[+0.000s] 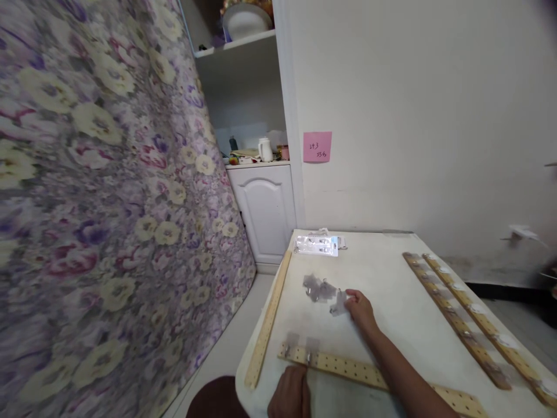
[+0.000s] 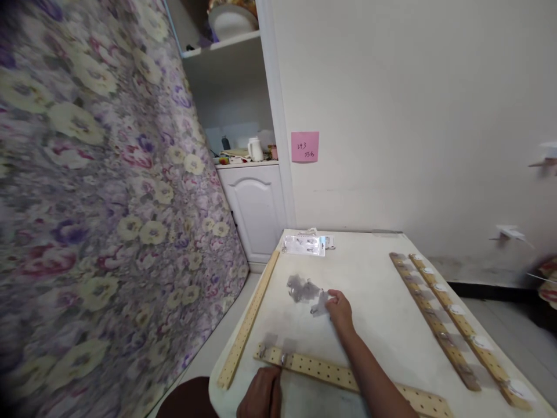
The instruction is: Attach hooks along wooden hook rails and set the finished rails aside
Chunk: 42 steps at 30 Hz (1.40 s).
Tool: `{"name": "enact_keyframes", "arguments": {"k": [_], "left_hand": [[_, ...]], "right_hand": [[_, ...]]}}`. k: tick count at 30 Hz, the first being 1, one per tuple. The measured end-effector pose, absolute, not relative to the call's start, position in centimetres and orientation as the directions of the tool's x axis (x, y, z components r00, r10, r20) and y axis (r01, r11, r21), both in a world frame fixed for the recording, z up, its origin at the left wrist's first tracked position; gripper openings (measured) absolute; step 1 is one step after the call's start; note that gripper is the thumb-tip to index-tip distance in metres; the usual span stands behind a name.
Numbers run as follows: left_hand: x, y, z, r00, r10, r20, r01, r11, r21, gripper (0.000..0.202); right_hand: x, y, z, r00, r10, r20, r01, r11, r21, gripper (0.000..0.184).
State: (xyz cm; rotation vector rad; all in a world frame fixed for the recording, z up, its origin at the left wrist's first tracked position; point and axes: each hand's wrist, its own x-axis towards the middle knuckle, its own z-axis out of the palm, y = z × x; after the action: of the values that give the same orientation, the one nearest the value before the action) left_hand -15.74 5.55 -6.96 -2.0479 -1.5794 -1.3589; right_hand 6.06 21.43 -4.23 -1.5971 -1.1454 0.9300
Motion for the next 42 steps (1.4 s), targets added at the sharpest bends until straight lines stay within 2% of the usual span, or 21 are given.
{"name": "enact_keyframes", "arguments": {"k": [5, 12, 15, 19, 24, 30, 34, 38, 40, 42], "left_hand": [[-15.8, 4.6, -5.7, 0.023, 0.747, 0.665, 0.858, -0.356, 0.371, 0.020], [-15.8, 4.2, -4.7, 0.026, 0.787, 0.617, 0.850, -0.342, 0.400, 0.021], [-16.1, 4.0, -4.3, -0.002, 0.827, 0.562, 0.797, -0.338, 0.500, 0.019], [-15.8, 3.1, -3.5, -0.094, 0.867, 0.489, 0.649, -0.319, 0.690, 0.017], [-12.5, 1.9, -2.2, -0.088, 0.956, 0.278, 0.403, -0.221, 0.888, 0.023], [-9.5, 2.2, -1.1, -0.118, 0.992, 0.053, 0.114, -0.039, 0.993, 0.035], [-9.8, 2.3, -1.2, -0.126, 0.992, 0.014, 0.064, -0.005, 0.998, 0.042], [-10.0, 2.2, -1.5, -0.058, 0.998, -0.005, 0.041, 0.007, 0.999, 0.031], [-10.1, 2.3, -1.6, -0.026, 0.999, -0.025, -0.017, 0.025, 1.000, 0.030], [-10.1, 2.4, -1.5, -0.030, 0.998, -0.051, -0.073, 0.048, 0.996, 0.032]], "right_hand": [[8.5, 17.6, -3.8, 0.296, 0.953, -0.069, 0.096, -0.102, -0.990, 0.059], [8.8, 13.9, -3.2, 0.174, 0.976, -0.130, -0.125, -0.109, -0.986, 0.027], [8.0, 12.5, -2.6, 0.067, 0.988, -0.141, -0.228, -0.122, -0.966, 0.023], [7.0, 11.4, -1.9, -0.050, 0.992, -0.117, -0.248, -0.126, -0.961, 0.026], [5.8, 10.2, -1.6, -0.152, 0.984, -0.096, -0.272, -0.135, -0.953, 0.028], [4.8, 8.2, -1.6, -0.276, 0.959, -0.068, -0.167, -0.117, -0.979, 0.024], [5.1, 7.2, -1.6, -0.314, 0.949, -0.013, 0.044, 0.001, -0.999, 0.017], [5.2, 6.5, -1.0, -0.353, 0.933, 0.067, 0.246, 0.162, -0.956, 0.007], [5.1, 6.2, -0.7, -0.365, 0.928, 0.073, 0.273, 0.182, -0.945, 0.005], [4.8, 6.0, -0.6, -0.387, 0.921, 0.032, 0.228, 0.129, -0.965, 0.007]]}}
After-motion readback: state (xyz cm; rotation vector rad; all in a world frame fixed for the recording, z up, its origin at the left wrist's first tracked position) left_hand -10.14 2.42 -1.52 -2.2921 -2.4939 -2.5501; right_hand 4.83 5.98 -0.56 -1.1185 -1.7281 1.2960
